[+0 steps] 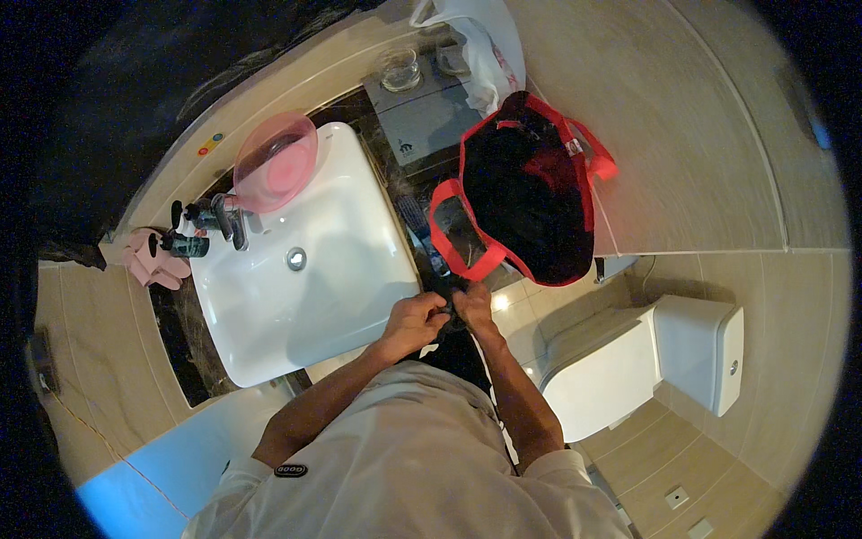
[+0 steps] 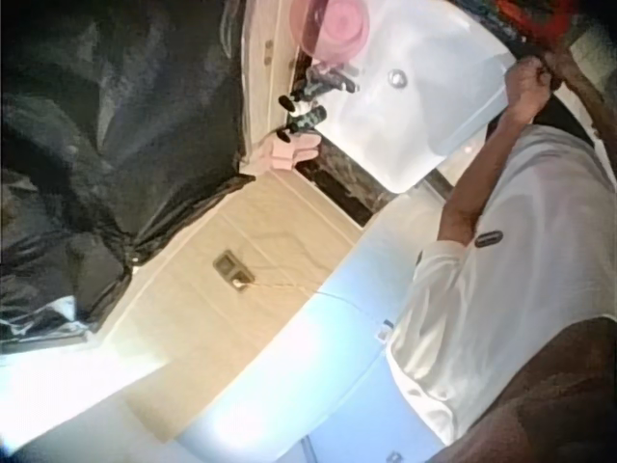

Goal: The person retrieves a dark cloth from a red bag, wets it at the sink, and wipes the bathroom walls, toilet tank, and shower door. The person uses the cloth to clean multiple surfaces in the bathroom.

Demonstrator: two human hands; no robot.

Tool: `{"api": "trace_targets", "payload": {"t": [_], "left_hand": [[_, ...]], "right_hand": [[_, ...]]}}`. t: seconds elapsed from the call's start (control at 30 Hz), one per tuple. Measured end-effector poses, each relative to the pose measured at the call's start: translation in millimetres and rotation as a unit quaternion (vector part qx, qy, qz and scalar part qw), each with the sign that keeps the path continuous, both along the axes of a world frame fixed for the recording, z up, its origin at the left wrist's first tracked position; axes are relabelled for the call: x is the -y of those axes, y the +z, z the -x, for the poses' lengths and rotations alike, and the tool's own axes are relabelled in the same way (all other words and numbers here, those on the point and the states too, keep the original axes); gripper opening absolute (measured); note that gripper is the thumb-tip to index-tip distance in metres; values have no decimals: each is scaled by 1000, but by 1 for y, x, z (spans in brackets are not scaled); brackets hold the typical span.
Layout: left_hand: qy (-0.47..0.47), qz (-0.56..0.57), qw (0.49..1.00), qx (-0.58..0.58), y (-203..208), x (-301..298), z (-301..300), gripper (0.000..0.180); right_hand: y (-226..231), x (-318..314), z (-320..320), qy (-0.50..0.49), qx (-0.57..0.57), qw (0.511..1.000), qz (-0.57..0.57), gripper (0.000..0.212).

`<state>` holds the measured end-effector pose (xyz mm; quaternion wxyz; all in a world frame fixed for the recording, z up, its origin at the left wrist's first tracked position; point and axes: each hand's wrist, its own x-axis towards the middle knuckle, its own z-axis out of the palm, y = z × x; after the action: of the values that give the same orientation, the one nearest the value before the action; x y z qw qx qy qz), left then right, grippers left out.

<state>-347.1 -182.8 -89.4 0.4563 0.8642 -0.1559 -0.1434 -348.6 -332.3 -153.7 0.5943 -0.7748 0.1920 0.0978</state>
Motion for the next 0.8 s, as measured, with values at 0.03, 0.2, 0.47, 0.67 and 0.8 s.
{"api": "trace_targets", "payload": {"t": [0.03, 0.2, 0.47, 0.67, 0.8], "left_hand": [[1, -8, 1000, 22, -3, 3, -1, 20], [37, -34, 998, 32, 1, 6, -11, 19], [76, -11, 997, -11, 2, 7, -21, 18], [74, 20, 997, 4, 4, 23, -22, 17], [91, 2, 994, 57, -6, 24, -37, 17]], "right_hand": [[-14, 0, -2, 6, 20, 1000, 19, 27], [-103, -11, -16, 23, 42, 998, -45, 29], [5, -11, -36, 1, -95, 995, -20, 25], [-7, 25, 10, -109, 130, 983, 67, 31], [33, 34, 11, -27, 175, 923, 342, 44]]}}
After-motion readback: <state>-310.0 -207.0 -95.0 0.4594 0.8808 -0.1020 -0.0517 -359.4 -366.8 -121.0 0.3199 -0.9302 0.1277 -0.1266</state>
